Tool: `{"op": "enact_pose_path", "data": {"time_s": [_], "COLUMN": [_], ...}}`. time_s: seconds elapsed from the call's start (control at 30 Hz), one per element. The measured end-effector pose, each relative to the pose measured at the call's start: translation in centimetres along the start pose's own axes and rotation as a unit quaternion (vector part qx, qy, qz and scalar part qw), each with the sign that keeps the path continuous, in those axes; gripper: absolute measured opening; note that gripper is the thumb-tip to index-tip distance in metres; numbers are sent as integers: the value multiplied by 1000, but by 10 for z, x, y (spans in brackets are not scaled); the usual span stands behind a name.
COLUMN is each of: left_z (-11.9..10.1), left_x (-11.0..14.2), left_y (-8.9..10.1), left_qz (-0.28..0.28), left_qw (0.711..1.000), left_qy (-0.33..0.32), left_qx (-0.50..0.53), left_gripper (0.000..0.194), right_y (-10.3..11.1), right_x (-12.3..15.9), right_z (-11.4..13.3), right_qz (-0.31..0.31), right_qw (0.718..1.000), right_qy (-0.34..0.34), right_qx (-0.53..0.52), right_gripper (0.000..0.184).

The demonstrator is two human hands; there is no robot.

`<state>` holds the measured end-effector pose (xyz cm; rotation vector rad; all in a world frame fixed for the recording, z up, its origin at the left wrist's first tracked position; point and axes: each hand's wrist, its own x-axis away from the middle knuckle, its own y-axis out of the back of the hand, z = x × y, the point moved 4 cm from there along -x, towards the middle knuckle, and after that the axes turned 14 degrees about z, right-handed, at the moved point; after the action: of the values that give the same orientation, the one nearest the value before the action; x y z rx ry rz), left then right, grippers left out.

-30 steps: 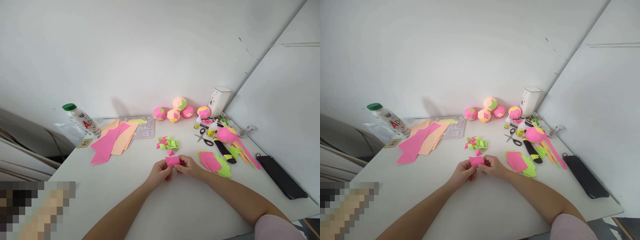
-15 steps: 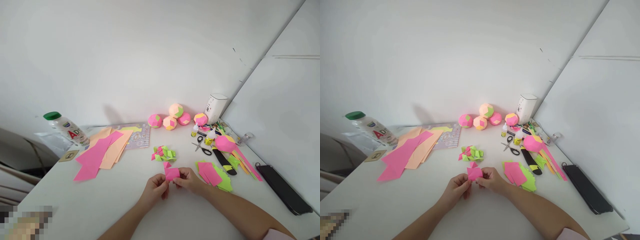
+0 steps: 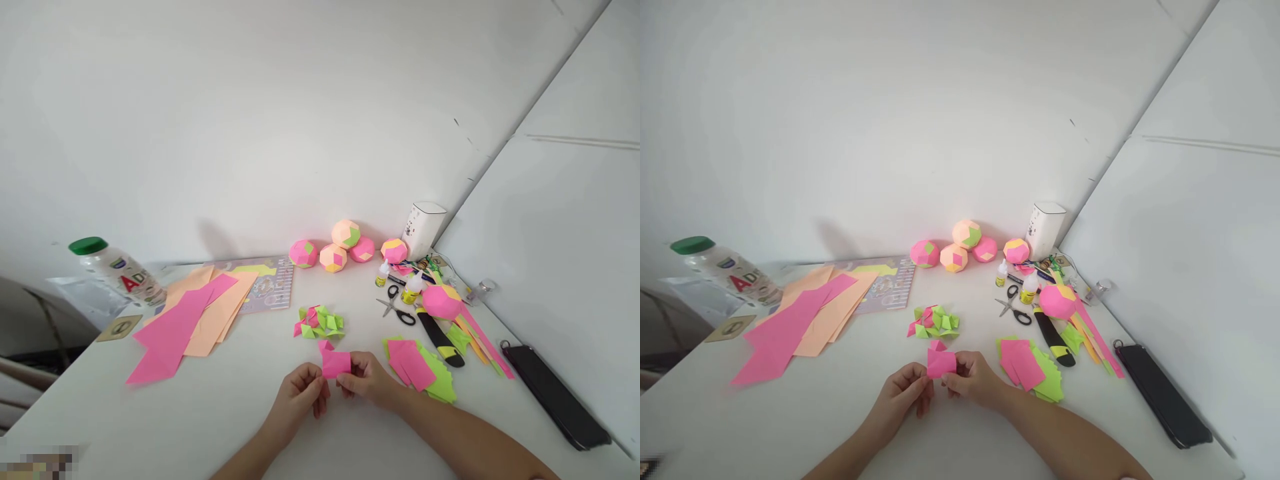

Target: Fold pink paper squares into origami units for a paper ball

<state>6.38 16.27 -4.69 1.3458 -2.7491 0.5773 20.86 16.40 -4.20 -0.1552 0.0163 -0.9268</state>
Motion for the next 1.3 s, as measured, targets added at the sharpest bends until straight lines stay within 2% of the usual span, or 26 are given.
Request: {"op": "enact_pose_path", "data": {"time_s": [0.33, 0.6, 0.73, 0.9, 1.03, 1.2, 1.3], "left_z": [0, 0, -1, -1, -2, -2, 1], "left_x": [1, 2, 3, 4, 4, 3, 1], "left_y": [-3, -5, -1, 3, 2, 2, 4], "left_qz": [8, -3, 2, -8, 4, 15, 20], "left_qw": [1000, 999, 998, 998, 998, 999, 999], "left_qy": [-30, -49, -49, -55, -57, -47, -46], "left_qx": [6, 16, 31, 38, 31, -1, -9], "left_gripper": [30, 39, 31, 23, 32, 46, 48], "right_y": [-3, -7, -3, 0, 0, -2, -4], "right_x": [2, 3, 2, 2, 2, 2, 4], "right_z": [3, 2, -3, -1, 4, 1, -1], "right_qz": [8, 26, 2, -40, -43, -6, 4], "right_qw": [999, 997, 998, 999, 999, 999, 997], "right_qy": [-5, 4, 1, 9, 6, 4, 37], "right_qx": [42, 69, 69, 11, 7, 46, 67], "right_gripper": [20, 16, 14, 21, 24, 19, 13]}}
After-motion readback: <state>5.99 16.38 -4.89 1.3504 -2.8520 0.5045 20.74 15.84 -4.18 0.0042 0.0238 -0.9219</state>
